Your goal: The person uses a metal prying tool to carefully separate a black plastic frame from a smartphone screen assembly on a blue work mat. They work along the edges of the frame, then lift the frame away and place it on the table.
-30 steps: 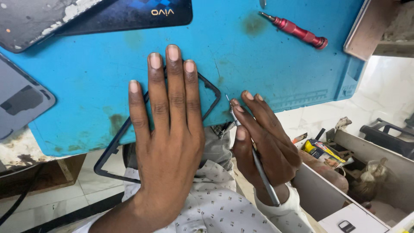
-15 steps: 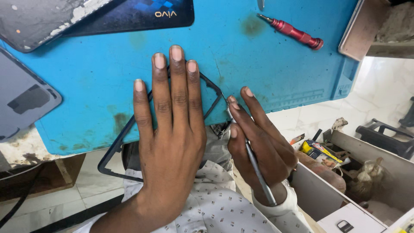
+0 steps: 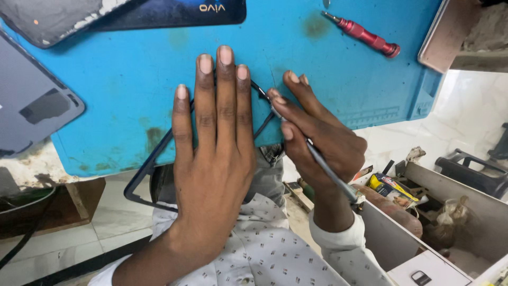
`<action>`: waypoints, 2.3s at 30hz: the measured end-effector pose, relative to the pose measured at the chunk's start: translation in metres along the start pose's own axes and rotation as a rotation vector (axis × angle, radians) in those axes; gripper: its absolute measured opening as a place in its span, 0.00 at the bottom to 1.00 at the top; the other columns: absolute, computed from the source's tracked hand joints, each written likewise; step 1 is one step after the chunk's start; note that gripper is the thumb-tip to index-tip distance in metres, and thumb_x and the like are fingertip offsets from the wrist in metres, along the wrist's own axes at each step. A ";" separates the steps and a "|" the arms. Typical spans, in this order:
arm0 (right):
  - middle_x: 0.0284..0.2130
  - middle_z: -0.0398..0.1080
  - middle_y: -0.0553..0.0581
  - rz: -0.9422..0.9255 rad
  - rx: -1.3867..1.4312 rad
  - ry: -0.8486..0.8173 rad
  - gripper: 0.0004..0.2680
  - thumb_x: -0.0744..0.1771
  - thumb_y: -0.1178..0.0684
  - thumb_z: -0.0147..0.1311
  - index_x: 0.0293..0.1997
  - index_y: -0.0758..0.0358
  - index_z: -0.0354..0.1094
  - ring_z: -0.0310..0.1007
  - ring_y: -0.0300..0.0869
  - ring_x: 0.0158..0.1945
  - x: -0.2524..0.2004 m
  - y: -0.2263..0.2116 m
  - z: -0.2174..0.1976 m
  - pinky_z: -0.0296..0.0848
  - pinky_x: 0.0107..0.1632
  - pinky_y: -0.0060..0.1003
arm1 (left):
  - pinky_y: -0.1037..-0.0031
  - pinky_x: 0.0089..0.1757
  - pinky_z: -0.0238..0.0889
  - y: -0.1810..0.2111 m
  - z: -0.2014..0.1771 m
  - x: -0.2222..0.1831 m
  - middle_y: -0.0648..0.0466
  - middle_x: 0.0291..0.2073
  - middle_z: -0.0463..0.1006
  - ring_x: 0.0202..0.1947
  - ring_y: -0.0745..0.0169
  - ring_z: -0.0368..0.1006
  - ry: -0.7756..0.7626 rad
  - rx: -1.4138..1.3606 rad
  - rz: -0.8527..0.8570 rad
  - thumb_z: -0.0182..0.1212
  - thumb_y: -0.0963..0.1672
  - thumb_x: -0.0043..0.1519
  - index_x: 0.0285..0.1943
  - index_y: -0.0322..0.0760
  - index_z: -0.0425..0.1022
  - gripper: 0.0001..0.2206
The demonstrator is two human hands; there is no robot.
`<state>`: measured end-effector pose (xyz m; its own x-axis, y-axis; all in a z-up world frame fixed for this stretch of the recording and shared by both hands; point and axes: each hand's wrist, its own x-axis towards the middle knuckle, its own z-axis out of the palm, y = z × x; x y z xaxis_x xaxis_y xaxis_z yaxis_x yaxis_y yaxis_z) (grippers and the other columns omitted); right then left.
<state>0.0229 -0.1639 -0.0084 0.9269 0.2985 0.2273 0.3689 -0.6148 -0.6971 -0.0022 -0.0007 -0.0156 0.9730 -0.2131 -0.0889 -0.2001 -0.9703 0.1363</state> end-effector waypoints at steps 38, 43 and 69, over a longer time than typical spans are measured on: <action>0.53 0.76 0.63 -0.328 -0.121 -0.192 0.10 0.69 0.67 0.61 0.55 0.69 0.73 0.72 0.51 0.66 0.022 0.001 -0.019 0.71 0.73 0.51 | 0.54 0.74 0.32 -0.003 -0.001 -0.007 0.35 0.79 0.51 0.80 0.41 0.44 0.095 0.167 -0.021 0.58 0.41 0.69 0.82 0.22 0.57 0.31; 0.53 0.76 0.64 -0.356 -0.101 -0.179 0.09 0.70 0.67 0.60 0.56 0.70 0.73 0.71 0.51 0.67 0.032 0.004 -0.008 0.70 0.74 0.51 | 0.54 0.75 0.29 -0.004 0.005 -0.010 0.35 0.81 0.49 0.81 0.41 0.42 0.125 0.199 -0.023 0.58 0.41 0.70 0.81 0.22 0.56 0.29; 0.56 0.75 0.62 -0.325 -0.072 -0.241 0.10 0.71 0.65 0.60 0.59 0.68 0.73 0.68 0.52 0.70 0.034 -0.003 -0.009 0.66 0.76 0.50 | 0.54 0.74 0.30 0.001 0.006 -0.020 0.33 0.80 0.48 0.81 0.40 0.41 0.149 0.064 -0.124 0.60 0.39 0.71 0.81 0.19 0.52 0.30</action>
<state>0.0541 -0.1586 0.0073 0.7220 0.6427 0.2562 0.6516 -0.5071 -0.5641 -0.0227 0.0022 -0.0194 0.9960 -0.0764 0.0462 -0.0795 -0.9944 0.0701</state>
